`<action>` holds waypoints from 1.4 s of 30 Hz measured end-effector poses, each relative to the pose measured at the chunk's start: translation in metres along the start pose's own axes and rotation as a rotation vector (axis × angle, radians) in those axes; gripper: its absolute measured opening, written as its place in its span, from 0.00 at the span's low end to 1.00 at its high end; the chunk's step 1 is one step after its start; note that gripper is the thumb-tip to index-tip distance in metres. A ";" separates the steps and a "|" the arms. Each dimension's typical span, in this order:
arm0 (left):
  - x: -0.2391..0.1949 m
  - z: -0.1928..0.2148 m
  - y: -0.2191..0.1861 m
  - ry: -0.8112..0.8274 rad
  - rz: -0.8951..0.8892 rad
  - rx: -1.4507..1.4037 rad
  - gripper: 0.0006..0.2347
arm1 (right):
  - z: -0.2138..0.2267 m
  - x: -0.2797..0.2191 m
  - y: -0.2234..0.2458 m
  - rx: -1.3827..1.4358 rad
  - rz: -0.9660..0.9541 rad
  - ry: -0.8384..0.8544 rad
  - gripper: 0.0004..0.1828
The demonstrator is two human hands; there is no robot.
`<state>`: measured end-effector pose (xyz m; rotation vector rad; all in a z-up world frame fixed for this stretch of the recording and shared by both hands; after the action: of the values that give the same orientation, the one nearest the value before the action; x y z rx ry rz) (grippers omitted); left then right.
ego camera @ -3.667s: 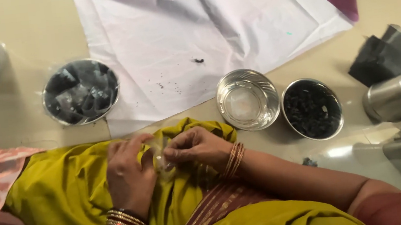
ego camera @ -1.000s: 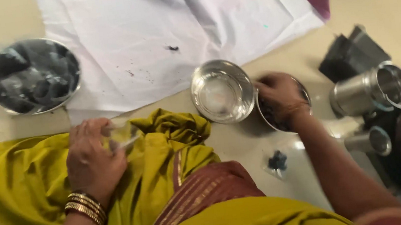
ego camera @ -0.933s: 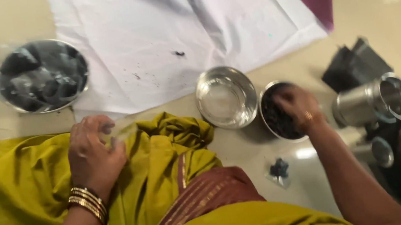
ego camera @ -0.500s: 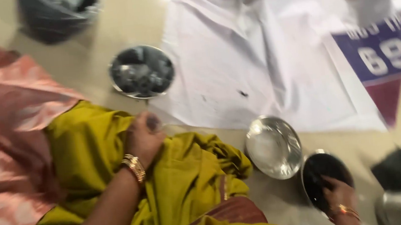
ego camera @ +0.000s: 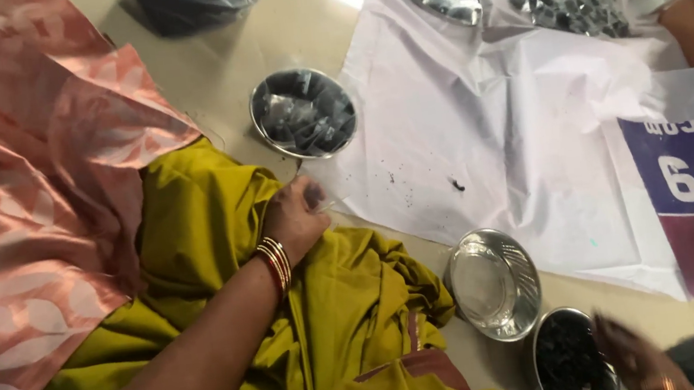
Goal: Packaging small black mechanical parts into plastic zip-lock bags while sitting on the floor.
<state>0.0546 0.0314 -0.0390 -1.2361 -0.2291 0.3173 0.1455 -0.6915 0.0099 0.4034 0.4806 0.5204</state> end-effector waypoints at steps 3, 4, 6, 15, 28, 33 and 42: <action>0.002 -0.001 -0.004 -0.002 0.050 -0.041 0.12 | -0.006 0.086 0.039 0.083 0.046 0.080 0.37; 0.003 -0.002 -0.003 -0.007 0.048 -0.048 0.12 | -0.009 0.117 0.078 0.075 0.048 0.081 0.37; 0.007 0.000 0.003 0.000 0.036 -0.093 0.12 | -0.023 0.186 0.138 1.137 -0.318 -0.171 0.29; 0.008 0.008 -0.003 0.038 0.076 -0.121 0.11 | -0.059 0.350 0.295 0.988 -0.265 -0.136 0.20; 0.016 -0.004 0.008 0.106 0.096 -0.361 0.11 | -0.083 0.363 0.203 0.621 -0.252 -0.249 0.12; 0.020 -0.006 0.011 0.115 0.155 -0.404 0.11 | -0.096 0.384 0.250 0.105 0.053 -0.297 0.17; 0.018 -0.004 0.008 0.113 0.179 -0.451 0.11 | -0.090 0.361 0.245 0.398 -0.351 -0.245 0.09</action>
<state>0.0720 0.0364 -0.0479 -1.7208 -0.0935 0.3607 0.2816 -0.2737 -0.0655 0.7373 0.4046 0.0285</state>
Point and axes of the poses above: each hand's wrist, its own x-axis towards the middle knuckle, its own z-axis out of the back of the hand, y = z × x, the point moved 4 cm from there along x, towards the middle knuckle, and after that the axes turned 7 degrees about y, right-handed, at the moved point
